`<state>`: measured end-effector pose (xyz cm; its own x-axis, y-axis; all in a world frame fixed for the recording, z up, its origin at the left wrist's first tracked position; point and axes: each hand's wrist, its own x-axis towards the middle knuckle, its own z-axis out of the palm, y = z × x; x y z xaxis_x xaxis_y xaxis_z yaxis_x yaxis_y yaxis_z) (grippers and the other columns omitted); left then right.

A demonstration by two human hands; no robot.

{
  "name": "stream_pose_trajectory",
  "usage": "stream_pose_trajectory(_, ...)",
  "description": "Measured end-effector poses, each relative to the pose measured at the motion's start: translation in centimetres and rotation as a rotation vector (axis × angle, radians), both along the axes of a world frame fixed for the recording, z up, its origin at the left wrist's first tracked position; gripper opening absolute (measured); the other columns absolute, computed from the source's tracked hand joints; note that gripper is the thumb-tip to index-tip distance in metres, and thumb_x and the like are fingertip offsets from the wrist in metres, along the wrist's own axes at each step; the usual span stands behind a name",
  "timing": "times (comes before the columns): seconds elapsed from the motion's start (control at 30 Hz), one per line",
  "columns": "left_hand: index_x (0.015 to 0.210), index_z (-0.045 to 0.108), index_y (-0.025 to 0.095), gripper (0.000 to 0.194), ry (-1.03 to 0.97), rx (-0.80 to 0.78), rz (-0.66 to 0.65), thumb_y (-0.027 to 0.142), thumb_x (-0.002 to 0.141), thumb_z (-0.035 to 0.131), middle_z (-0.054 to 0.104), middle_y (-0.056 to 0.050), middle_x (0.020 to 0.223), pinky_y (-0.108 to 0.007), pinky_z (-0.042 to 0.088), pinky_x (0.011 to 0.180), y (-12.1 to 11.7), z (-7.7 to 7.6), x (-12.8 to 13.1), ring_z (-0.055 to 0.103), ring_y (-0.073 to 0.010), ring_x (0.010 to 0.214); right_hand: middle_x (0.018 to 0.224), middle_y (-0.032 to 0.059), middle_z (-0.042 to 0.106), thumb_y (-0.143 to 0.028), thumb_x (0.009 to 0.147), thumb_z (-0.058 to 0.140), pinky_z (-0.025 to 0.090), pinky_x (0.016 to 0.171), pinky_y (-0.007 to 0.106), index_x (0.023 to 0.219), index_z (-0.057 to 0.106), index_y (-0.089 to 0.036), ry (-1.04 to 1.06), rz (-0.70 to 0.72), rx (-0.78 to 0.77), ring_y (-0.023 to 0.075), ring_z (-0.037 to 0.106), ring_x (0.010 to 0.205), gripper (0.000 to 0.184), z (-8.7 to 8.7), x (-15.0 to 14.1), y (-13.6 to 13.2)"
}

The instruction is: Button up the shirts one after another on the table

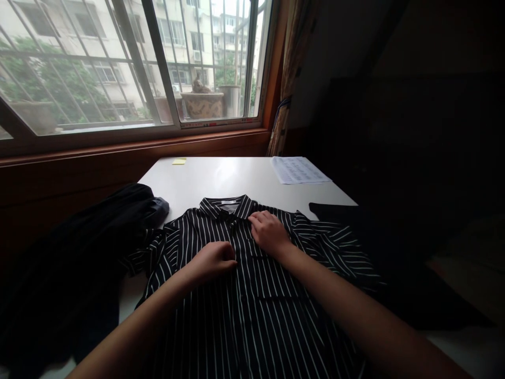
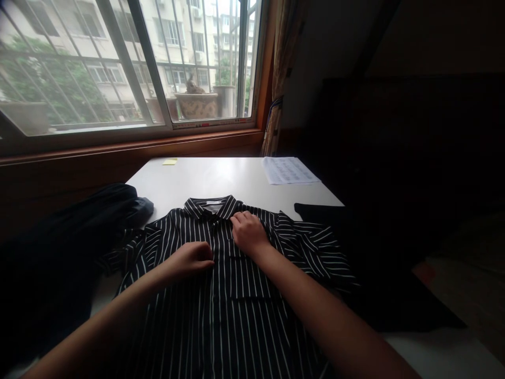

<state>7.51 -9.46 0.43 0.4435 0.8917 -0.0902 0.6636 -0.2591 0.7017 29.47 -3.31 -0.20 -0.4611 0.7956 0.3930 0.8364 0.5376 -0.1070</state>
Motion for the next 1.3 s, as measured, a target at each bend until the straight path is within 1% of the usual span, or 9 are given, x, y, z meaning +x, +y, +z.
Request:
stream_pose_trajectory(0.1, 0.091, 0.070, 0.018, 0.015, -0.037, -0.026, -0.011, 0.028, 0.080, 0.069, 0.071, -0.003, 0.089, -0.025, 0.047, 0.068, 0.1, -0.1, -0.2, 0.064, -0.0178, 0.080, 0.102, 0.0087, 0.066, -0.017, 0.095, 0.050, 0.048, 0.092, 0.040, 0.098, 0.066, -0.019, 0.066, 0.006, -0.040, 0.0244, 0.059, 0.100, 0.017, 1.4, 0.0, -2.7)
stream_pose_trajectory(0.17, 0.089, 0.070, 0.017, 0.015, -0.036, -0.015, 0.000, 0.026, 0.078, 0.071, 0.070, -0.003, 0.087, -0.025, 0.046, 0.069, 0.0, -0.2, -0.2, 0.064, -0.0179, 0.080, 0.096, 0.0044, 0.065, -0.017, 0.094, 0.056, 0.049, 0.084, 0.033, 0.093, 0.065, -0.020, 0.134, 0.119, -0.174, 0.0199, 0.059, 0.092, 0.010, 1.6, -0.2, -4.6)
stream_pose_trajectory(0.23, 0.085, 0.068, 0.017, 0.014, -0.009, 0.009, 0.014, 0.027, 0.077, 0.072, 0.068, -0.002, 0.084, -0.025, 0.044, 0.066, -0.1, -0.2, -0.1, 0.062, -0.0177, 0.078, 0.091, 0.0017, 0.065, -0.018, 0.091, 0.062, 0.049, 0.081, 0.032, 0.091, 0.065, -0.021, 0.167, 0.197, -0.289, 0.0185, 0.059, 0.089, 0.005, 1.3, -0.6, -6.0)
stream_pose_trajectory(0.33, 0.080, 0.065, 0.016, 0.016, 0.008, 0.029, 0.023, 0.030, 0.077, 0.072, 0.066, -0.001, 0.080, -0.024, 0.041, 0.062, 0.0, -0.2, -0.1, 0.059, -0.0163, 0.074, 0.093, 0.0013, 0.065, -0.019, 0.089, 0.067, 0.048, 0.082, 0.032, 0.094, 0.067, -0.022, 0.228, 0.190, -0.375, 0.0190, 0.058, 0.091, 0.005, 0.2, -1.0, -7.1)
stream_pose_trajectory(0.63, 0.081, 0.070, 0.017, 0.015, -0.052, -0.089, -0.068, 0.030, 0.075, 0.073, 0.066, -0.001, 0.081, -0.022, 0.044, 0.062, 0.7, -0.2, -0.8, 0.061, -0.0152, 0.073, 0.094, 0.0000, 0.065, -0.019, 0.089, 0.070, 0.047, 0.082, 0.033, 0.089, 0.067, -0.023, 0.342, 0.176, -0.532, 0.0192, 0.057, 0.093, 0.004, -0.3, -0.9, -6.8)
stream_pose_trajectory(0.77, 0.079, 0.067, 0.016, 0.016, -0.073, -0.132, -0.033, 0.030, 0.074, 0.073, 0.065, 0.000, 0.078, -0.022, 0.042, 0.058, 0.7, -0.4, -0.7, 0.060, -0.0143, 0.068, 0.098, 0.0012, 0.065, -0.019, 0.090, 0.068, 0.046, 0.085, 0.035, 0.096, 0.067, -0.024, 0.318, 0.157, -0.518, 0.0207, 0.056, 0.096, 0.008, -0.3, -1.1, -7.0)
stream_pose_trajectory(0.93, 0.073, 0.063, 0.016, 0.019, -0.062, -0.123, 0.013, 0.030, 0.071, 0.075, 0.062, 0.002, 0.071, -0.021, 0.039, 0.055, 0.6, -0.7, -0.6, 0.057, -0.0135, 0.064, 0.093, 0.0000, 0.064, -0.016, 0.088, 0.068, 0.045, 0.084, 0.033, 0.092, 0.067, -0.024, 0.319, 0.206, -0.534, 0.0196, 0.056, 0.093, 0.009, -0.2, -1.1, -6.6)
stream_pose_trajectory(1.13, 0.074, 0.067, 0.016, 0.015, -0.072, -0.081, 0.003, 0.029, 0.073, 0.073, 0.065, 0.000, 0.074, -0.021, 0.041, 0.058, 0.6, -0.5, -0.5, 0.058, -0.0137, 0.067, 0.090, -0.0005, 0.064, -0.012, 0.083, 0.070, 0.045, 0.083, 0.033, 0.088, 0.066, -0.022, 0.317, 0.225, -0.543, 0.0186, 0.055, 0.089, 0.012, -0.2, -1.1, -6.4)
stream_pose_trajectory(1.3, 0.079, 0.072, 0.016, 0.013, -0.089, -0.098, -0.013, 0.028, 0.075, 0.071, 0.068, -0.001, 0.078, -0.022, 0.044, 0.060, 0.5, -0.1, -0.5, 0.062, -0.0151, 0.069, 0.091, 0.0004, 0.064, -0.014, 0.088, 0.066, 0.046, 0.084, 0.034, 0.088, 0.066, -0.022, 0.334, 0.219, -0.519, 0.0189, 0.056, 0.091, 0.008, -0.3, -1.0, -6.9)
